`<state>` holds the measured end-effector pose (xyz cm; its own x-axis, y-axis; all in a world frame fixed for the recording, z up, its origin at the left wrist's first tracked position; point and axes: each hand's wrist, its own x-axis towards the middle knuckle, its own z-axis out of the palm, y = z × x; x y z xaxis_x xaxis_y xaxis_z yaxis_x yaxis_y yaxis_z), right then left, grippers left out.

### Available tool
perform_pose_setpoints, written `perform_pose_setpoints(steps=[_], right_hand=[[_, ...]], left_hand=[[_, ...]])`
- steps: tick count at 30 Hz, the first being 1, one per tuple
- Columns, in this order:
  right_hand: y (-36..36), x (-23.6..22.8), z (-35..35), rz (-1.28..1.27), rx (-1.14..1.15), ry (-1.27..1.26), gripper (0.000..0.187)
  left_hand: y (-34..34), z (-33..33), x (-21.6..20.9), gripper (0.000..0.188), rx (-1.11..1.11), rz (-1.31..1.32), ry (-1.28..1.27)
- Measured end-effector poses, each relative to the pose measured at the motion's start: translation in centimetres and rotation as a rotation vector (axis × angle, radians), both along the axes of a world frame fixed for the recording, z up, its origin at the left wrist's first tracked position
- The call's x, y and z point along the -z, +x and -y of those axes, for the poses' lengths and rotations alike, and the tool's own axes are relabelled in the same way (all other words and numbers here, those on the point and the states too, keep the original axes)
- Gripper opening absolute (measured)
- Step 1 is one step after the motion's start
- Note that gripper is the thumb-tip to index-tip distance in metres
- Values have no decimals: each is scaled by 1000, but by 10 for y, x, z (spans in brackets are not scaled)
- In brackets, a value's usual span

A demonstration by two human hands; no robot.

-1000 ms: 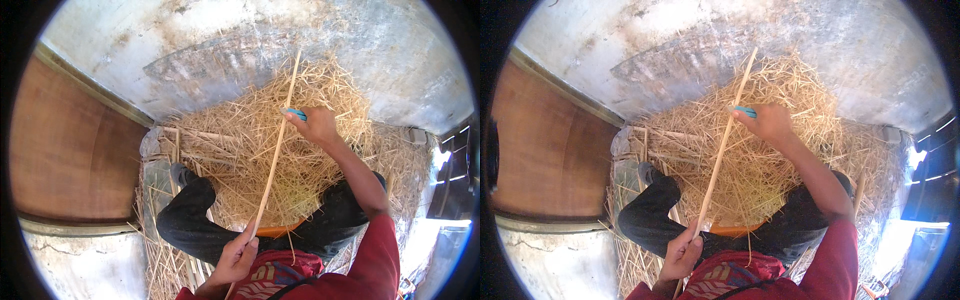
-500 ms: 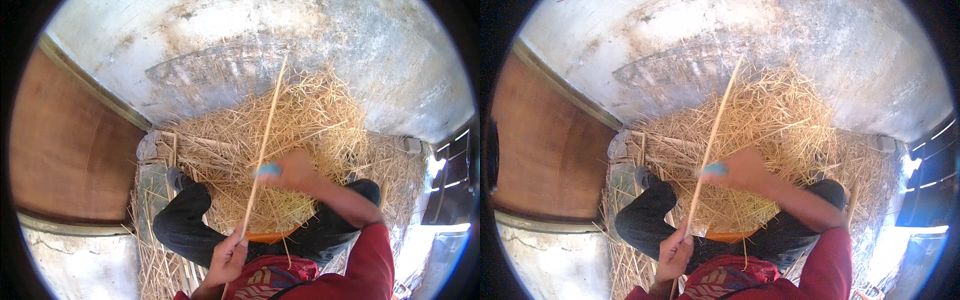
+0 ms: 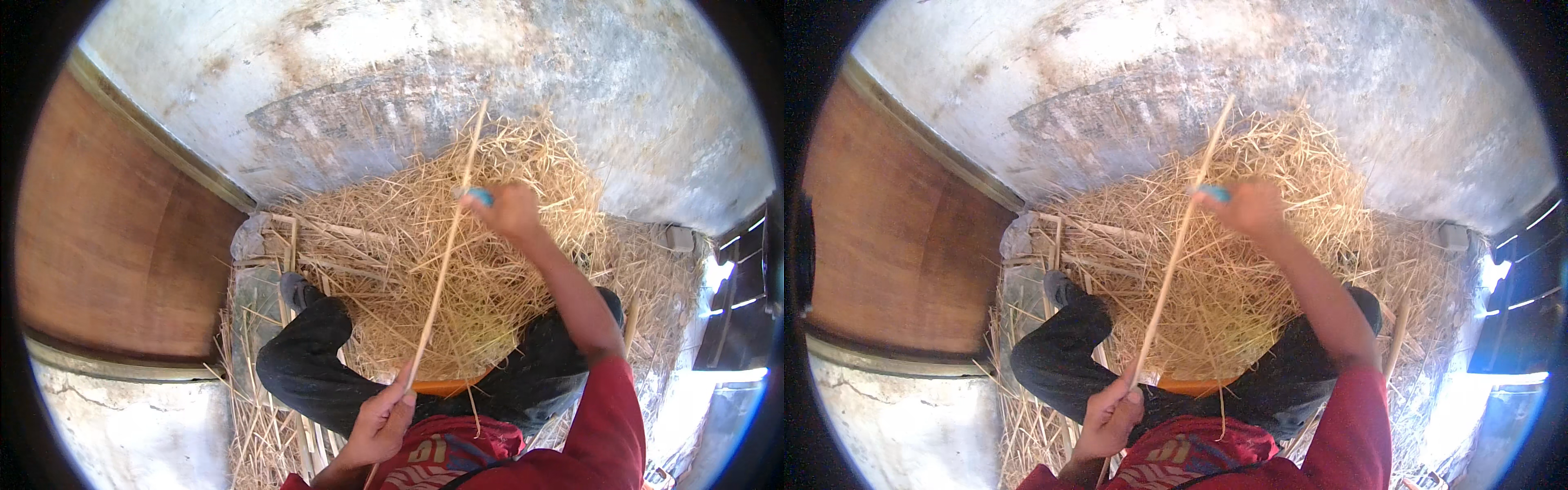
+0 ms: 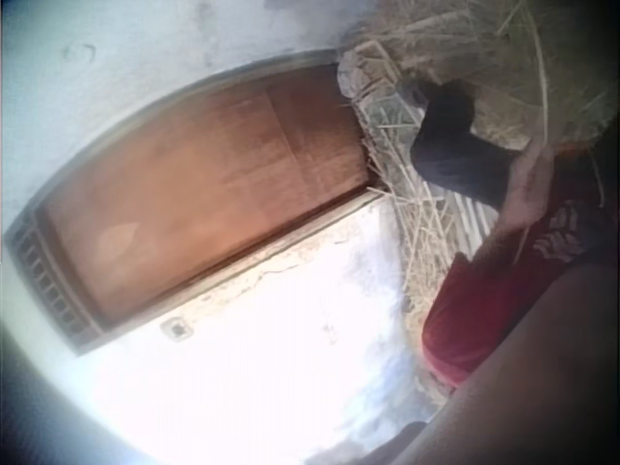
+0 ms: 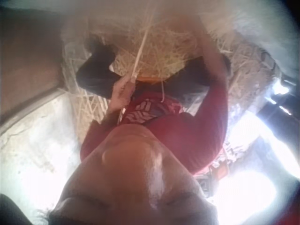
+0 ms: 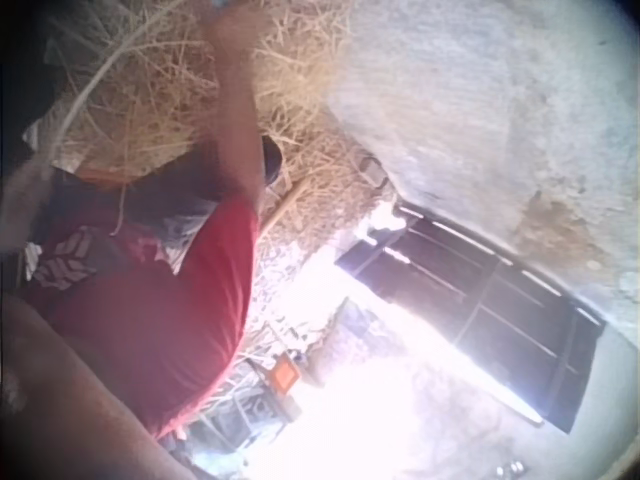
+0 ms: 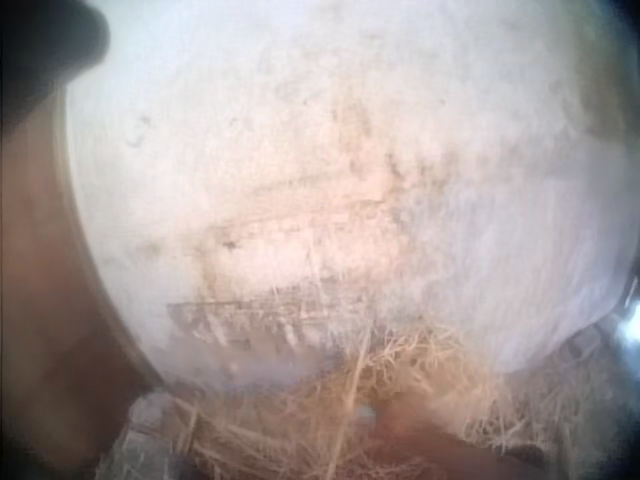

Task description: The person sits cross-legged on a concrete floor surrounded by straw and uses a small blue knife to peel the outer layer off a long, thin bamboo stick. The person holds the stick with their left hand and scrapes the knife along its length with their right hand, creating a pile of shavings.

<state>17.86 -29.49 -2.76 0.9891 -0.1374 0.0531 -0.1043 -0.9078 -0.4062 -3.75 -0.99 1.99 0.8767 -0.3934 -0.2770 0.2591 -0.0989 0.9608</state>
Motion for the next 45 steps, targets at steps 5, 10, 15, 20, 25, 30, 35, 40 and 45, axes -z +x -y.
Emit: perform_pose_setpoints(steps=[5, 10, 15, 20, 25, 30, 35, 40, 45], right_hand=[[18, 9, 35, 51, -8, -144, 71], [47, 27, 124, 168, 181, -157, 78], [60, 28, 190, 210, 559, 83, 86], [37, 51, 172, 250, 405, 615, 74], [11, -9, 77, -26, 196, 1133, 56], [-6, -8, 44, 59, 22, 1478, 37], [-7, -7, 38, 71, 57, 1585, 37], [5, -2, 42, 118, 11, 1076, 44], [-54, -13, 8, 180, -471, 182, 65]], left_hand=[[-14, -7, -3, 46, 56, -29, 34], [-35, -31, -16, 51, 112, -342, 212], [-56, -58, 17, 47, 268, -195, 120], [-44, -39, 18, 51, 80, -239, -51], [1, -10, 27, 48, 185, -292, -109], [15, 4, 29, 45, 211, -207, -99], [41, 36, 38, 40, 126, -209, -324], [64, 52, 38, 33, -44, -333, -304], [83, 46, 29, 31, -162, -160, -223]])
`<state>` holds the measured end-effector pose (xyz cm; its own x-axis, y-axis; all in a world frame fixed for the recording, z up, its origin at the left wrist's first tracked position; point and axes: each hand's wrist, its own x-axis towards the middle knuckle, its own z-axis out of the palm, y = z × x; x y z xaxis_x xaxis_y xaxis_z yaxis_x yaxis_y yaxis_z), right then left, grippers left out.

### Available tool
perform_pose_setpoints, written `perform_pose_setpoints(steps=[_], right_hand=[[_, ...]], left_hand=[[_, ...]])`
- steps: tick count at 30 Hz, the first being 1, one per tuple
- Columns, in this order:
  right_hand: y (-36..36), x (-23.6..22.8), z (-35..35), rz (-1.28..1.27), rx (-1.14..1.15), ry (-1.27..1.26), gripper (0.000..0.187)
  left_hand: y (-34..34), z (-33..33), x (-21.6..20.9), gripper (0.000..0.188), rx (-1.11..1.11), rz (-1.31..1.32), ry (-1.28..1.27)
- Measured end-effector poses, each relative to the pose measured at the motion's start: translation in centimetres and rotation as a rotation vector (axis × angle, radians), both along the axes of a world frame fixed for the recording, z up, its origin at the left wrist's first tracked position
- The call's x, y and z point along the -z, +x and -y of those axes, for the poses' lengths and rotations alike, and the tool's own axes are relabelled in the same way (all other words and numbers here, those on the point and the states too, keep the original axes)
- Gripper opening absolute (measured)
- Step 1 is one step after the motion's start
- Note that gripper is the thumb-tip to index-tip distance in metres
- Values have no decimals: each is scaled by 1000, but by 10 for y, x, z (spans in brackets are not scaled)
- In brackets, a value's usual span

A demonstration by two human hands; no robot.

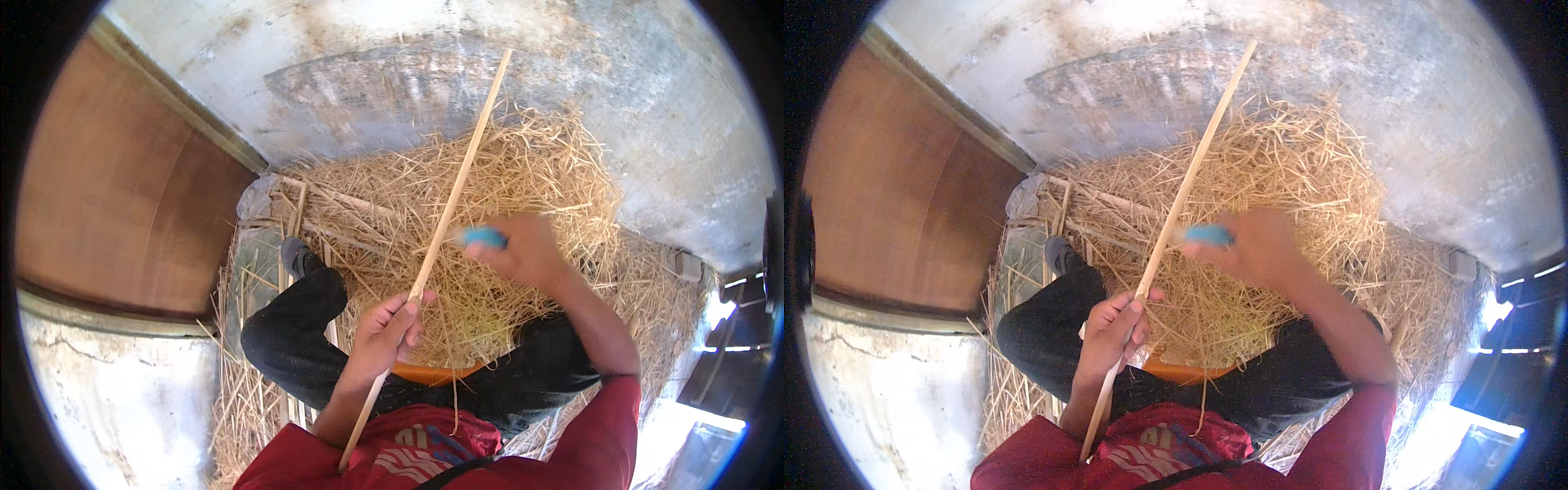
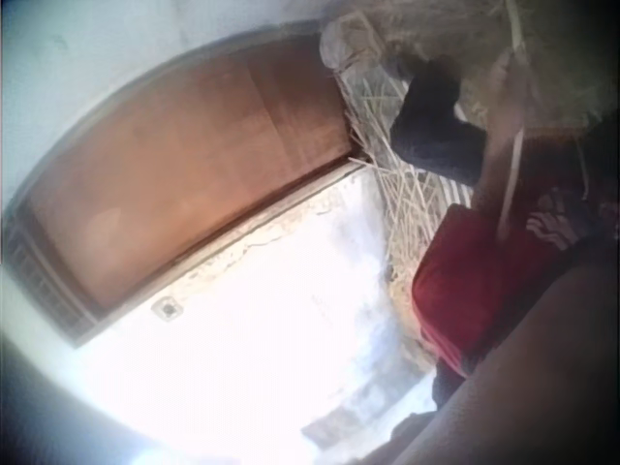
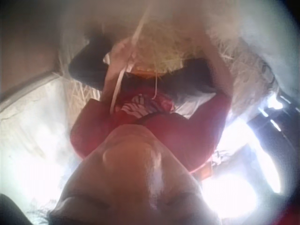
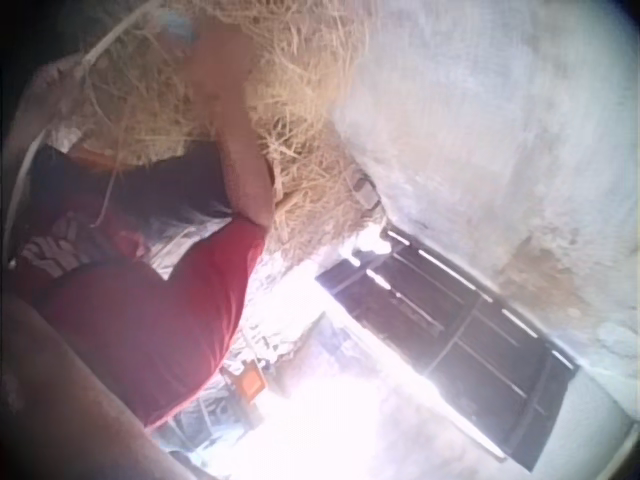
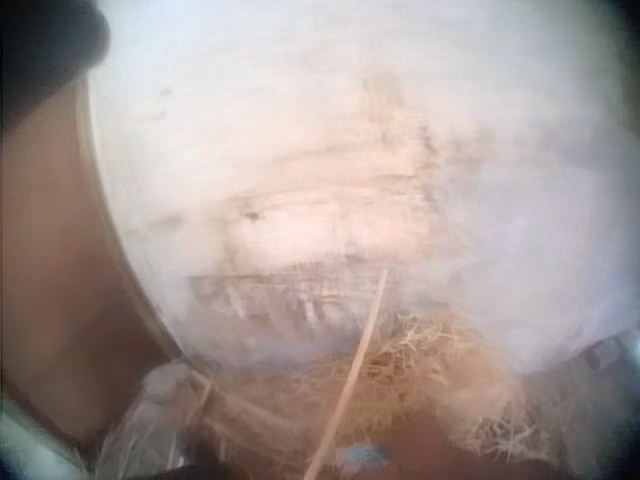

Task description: The person sits cross-legged on a concrete floor surrounded by straw and uses a small blue knife to peel the outer layer off a long, thin bamboo stick. The person holds the stick with their left hand and scrapes the knife along its length with their right hand, creating a pile of shavings.

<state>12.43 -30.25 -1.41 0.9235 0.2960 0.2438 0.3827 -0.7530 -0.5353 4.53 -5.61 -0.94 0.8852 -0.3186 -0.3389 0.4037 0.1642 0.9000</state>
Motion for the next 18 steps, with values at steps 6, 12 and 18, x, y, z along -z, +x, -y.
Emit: perform_pose_setpoints(steps=[6, 12, 18], right_hand=[[-6, 8, -28, 112, 11, -155, 70], [3, 2, -18, 109, 106, -194, 70], [15, 3, -8, 296, 10, -200, 68]], left_hand=[[-8, 7, -25, 35, 13, 13, 175], [-17, 12, -25, 32, 19, 135, 182], [-21, 14, -28, 32, -2, 260, 280]])
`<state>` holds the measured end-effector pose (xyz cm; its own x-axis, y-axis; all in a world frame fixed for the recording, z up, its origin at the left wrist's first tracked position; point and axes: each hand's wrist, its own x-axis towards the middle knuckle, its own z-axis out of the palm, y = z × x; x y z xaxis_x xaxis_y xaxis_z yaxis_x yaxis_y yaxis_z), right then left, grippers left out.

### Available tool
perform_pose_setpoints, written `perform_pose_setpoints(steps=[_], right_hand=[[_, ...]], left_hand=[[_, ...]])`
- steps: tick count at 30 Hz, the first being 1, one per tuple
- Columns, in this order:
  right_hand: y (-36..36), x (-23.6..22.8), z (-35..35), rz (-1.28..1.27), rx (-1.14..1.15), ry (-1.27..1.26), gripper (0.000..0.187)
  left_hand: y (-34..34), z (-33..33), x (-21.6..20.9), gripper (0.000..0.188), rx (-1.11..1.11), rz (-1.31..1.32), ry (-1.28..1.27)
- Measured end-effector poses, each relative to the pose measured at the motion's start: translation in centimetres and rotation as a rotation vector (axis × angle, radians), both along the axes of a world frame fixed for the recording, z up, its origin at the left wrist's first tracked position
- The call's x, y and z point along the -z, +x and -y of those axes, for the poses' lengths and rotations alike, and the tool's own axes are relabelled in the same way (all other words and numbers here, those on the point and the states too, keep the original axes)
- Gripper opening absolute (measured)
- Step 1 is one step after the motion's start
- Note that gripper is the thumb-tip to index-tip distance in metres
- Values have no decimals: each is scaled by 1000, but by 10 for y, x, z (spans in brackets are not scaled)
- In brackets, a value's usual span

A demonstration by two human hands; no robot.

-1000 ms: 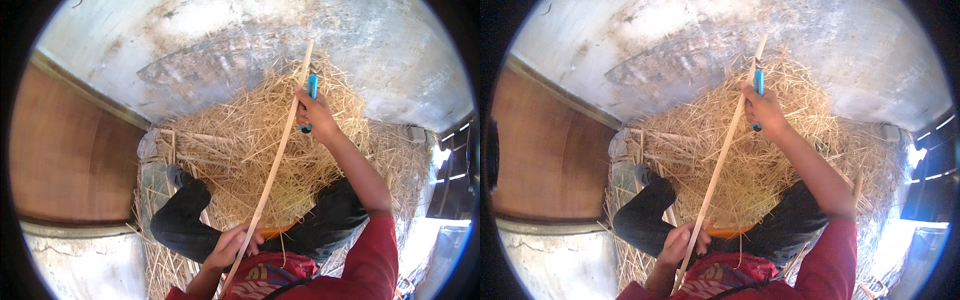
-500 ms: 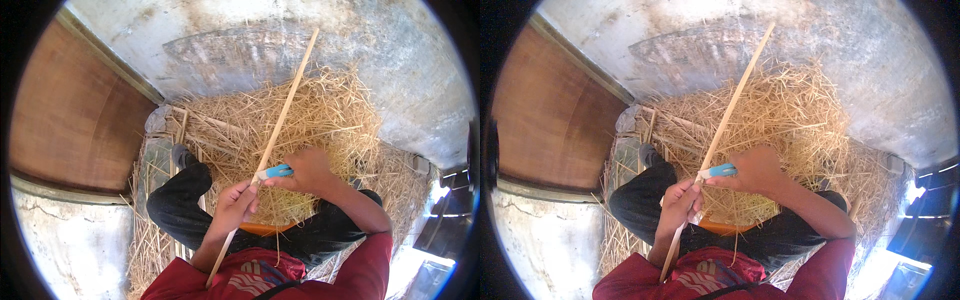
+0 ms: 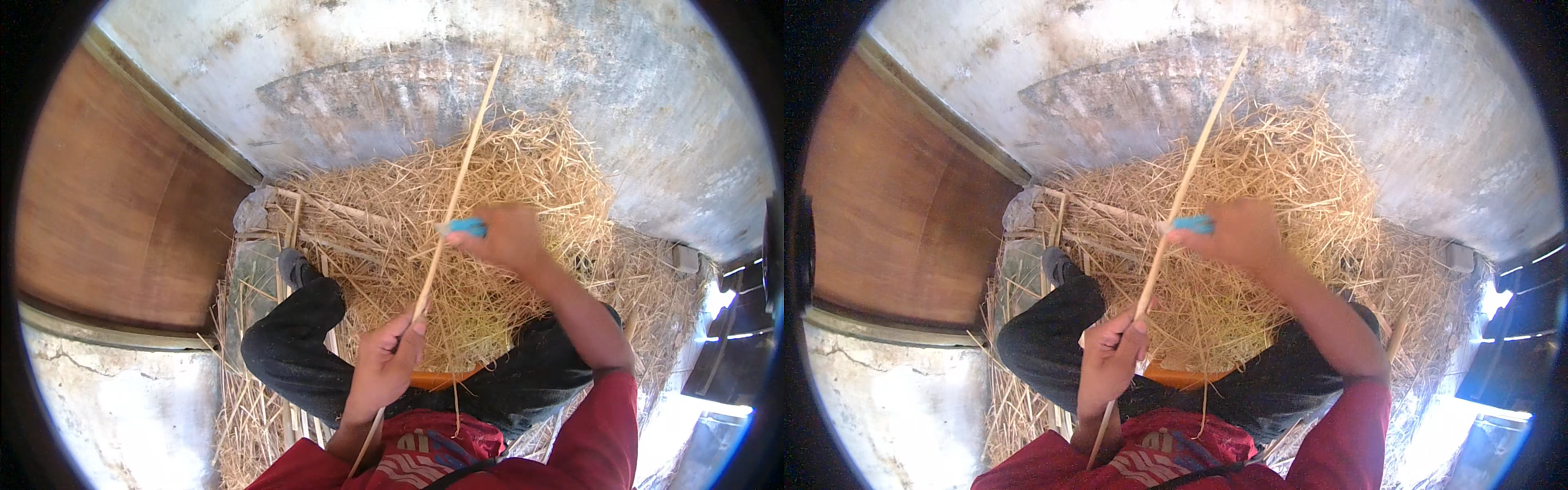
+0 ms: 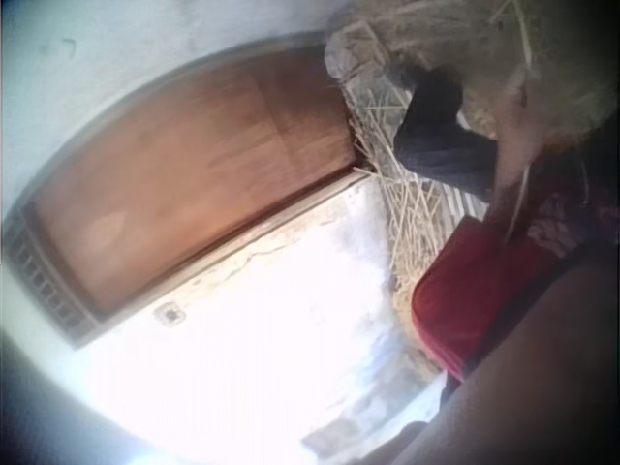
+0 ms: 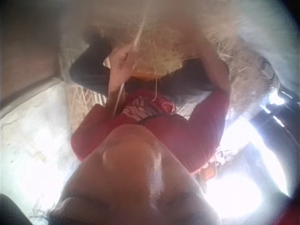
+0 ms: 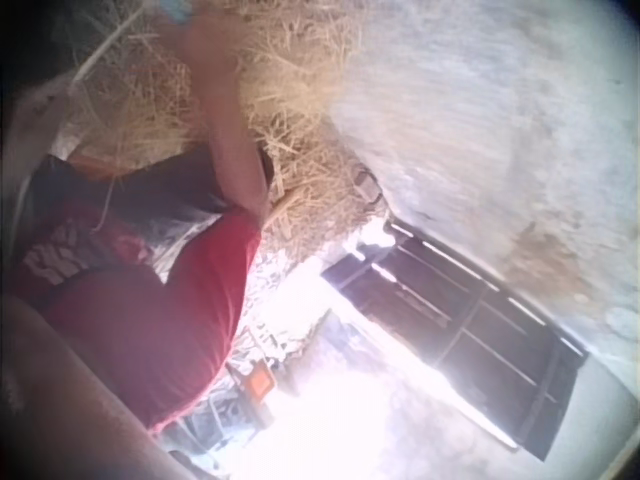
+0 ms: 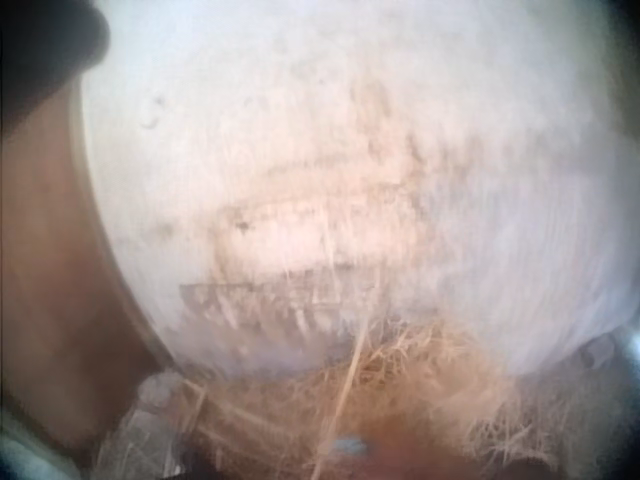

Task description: The person sits cross-legged on a concrete floor surrounded by straw and uses a small blue knife to peel the outer layer off a long, thin bamboo stick. The person holds the stick with their left hand and scrapes the knife along its length with their right hand, creating a pile of shavings.

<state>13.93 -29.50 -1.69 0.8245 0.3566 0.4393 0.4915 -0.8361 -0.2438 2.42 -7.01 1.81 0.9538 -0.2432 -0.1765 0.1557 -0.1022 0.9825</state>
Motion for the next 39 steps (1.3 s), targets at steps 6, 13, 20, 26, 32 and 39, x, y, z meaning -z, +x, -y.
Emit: perform_pose_setpoints(steps=[6, 13, 20, 26, 32, 39], right_hand=[[0, 1, -13, -148, 44, 114, 71], [-31, -3, -32, -141, -141, 24, 73], [-20, 15, -33, 112, -174, 27, 72], [12, 18, 2, 130, -22, 28, 70], [64, 13, 66, -371, 627, 293, 74], [45, 8, 50, -454, 517, 91, 81]], left_hand=[[-2, -10, 7, 37, -42, 9, -18], [0, -17, 4, 37, 2, 88, 109], [2, -13, 4, 34, 49, 66, 86], [-8, -13, 6, 32, 89, -42, 8], [-51, -32, -2, 32, 182, -121, 135], [-64, -48, 5, 32, 133, -221, 74]])
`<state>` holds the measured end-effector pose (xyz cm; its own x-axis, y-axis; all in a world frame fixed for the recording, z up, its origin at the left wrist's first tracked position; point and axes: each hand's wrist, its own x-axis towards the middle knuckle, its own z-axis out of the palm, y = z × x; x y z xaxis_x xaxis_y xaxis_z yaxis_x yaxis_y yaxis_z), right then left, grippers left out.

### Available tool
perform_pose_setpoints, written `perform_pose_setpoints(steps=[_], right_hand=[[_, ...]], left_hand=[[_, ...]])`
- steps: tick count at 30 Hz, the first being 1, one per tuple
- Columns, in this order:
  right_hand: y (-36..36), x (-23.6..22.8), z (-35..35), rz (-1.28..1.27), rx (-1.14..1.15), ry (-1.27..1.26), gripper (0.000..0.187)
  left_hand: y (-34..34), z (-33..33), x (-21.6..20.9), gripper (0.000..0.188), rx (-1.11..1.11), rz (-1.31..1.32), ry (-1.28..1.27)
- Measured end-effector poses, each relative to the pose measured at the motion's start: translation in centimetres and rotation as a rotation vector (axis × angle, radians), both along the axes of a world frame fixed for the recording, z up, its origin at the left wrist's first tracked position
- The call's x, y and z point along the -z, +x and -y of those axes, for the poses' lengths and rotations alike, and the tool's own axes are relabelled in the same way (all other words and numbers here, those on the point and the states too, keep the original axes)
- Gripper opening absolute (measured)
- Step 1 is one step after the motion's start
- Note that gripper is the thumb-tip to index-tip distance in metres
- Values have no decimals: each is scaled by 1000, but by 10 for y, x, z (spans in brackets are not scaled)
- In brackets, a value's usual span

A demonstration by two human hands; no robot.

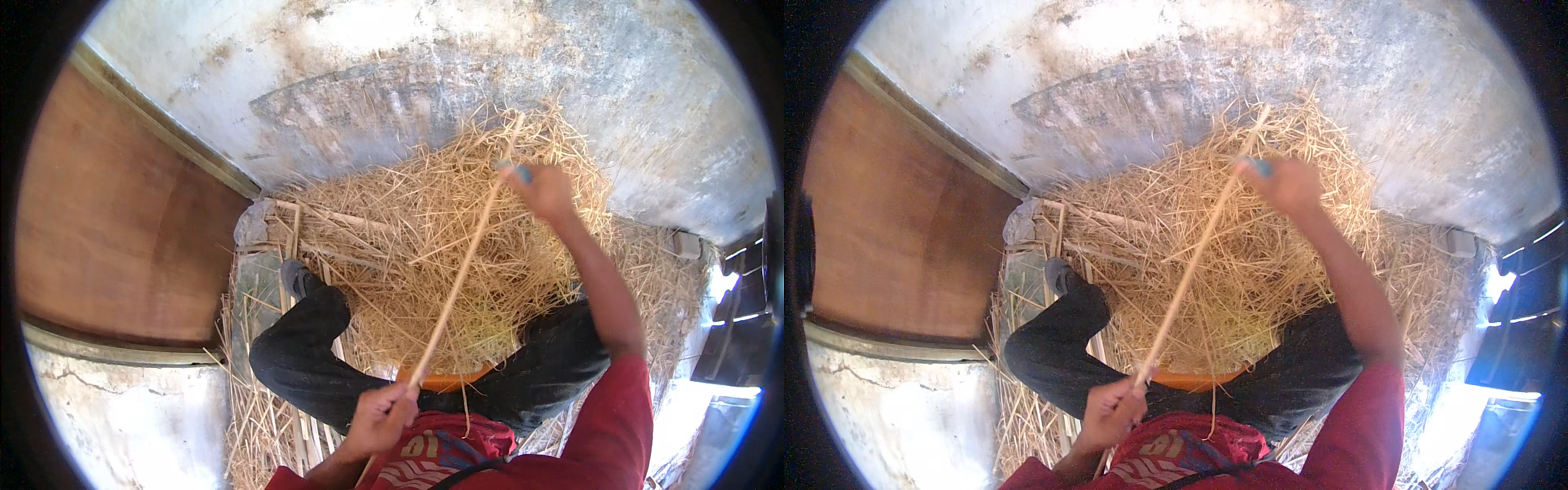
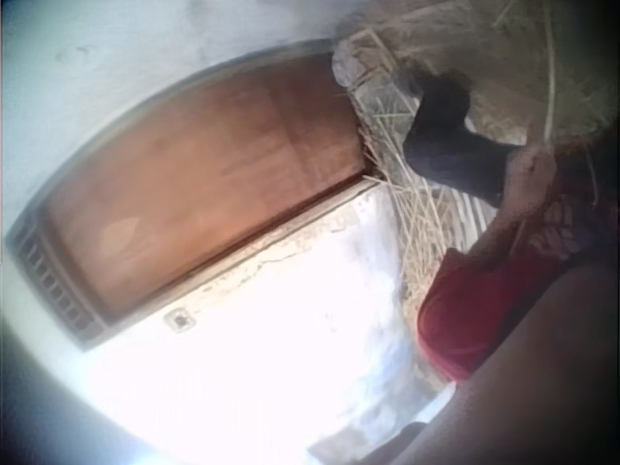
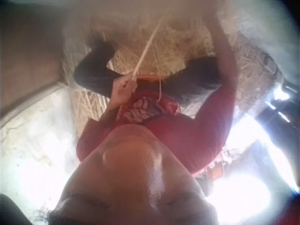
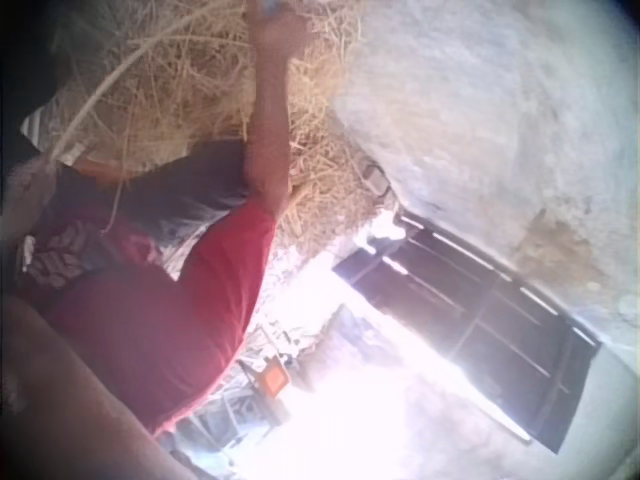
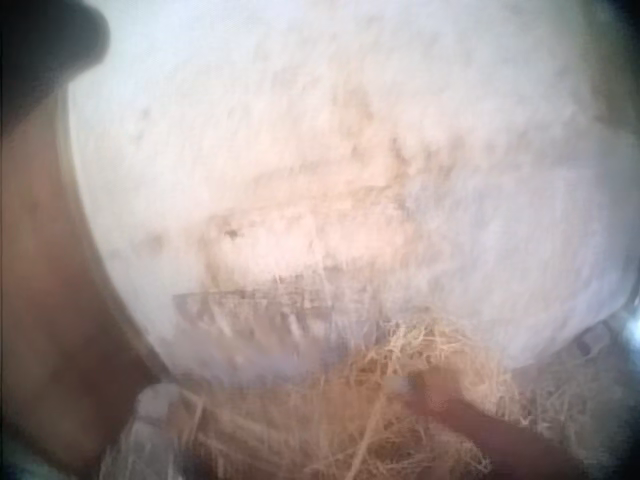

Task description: The person sits cross-legged on a concrete floor surrounded by straw and uses a small blue knife to peel the outer layer off a long, thin bamboo stick. The person holds the stick with their left hand and scrapes the knife along its length with their right hand, creating a pile of shavings.

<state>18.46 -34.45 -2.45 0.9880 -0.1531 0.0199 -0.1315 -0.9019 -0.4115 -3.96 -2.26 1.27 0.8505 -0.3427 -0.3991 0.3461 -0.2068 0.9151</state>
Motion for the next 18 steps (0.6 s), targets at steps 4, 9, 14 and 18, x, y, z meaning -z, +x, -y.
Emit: perform_pose_setpoints(steps=[4, 9, 14, 18], right_hand=[[-75, 10, -84, 98, -559, 25, 71], [-78, -2, -84, 407, -643, -31, 71], [-35, 19, -48, 390, -359, -2, 68], [-17, 22, -43, 387, -319, -61, 66]], left_hand=[[37, 8, 0, 33, -87, 85, -37], [40, 13, 1, 36, -107, 178, -81], [34, 18, 4, 36, -80, 118, -133], [33, 19, 2, 37, -88, 85, -135]])
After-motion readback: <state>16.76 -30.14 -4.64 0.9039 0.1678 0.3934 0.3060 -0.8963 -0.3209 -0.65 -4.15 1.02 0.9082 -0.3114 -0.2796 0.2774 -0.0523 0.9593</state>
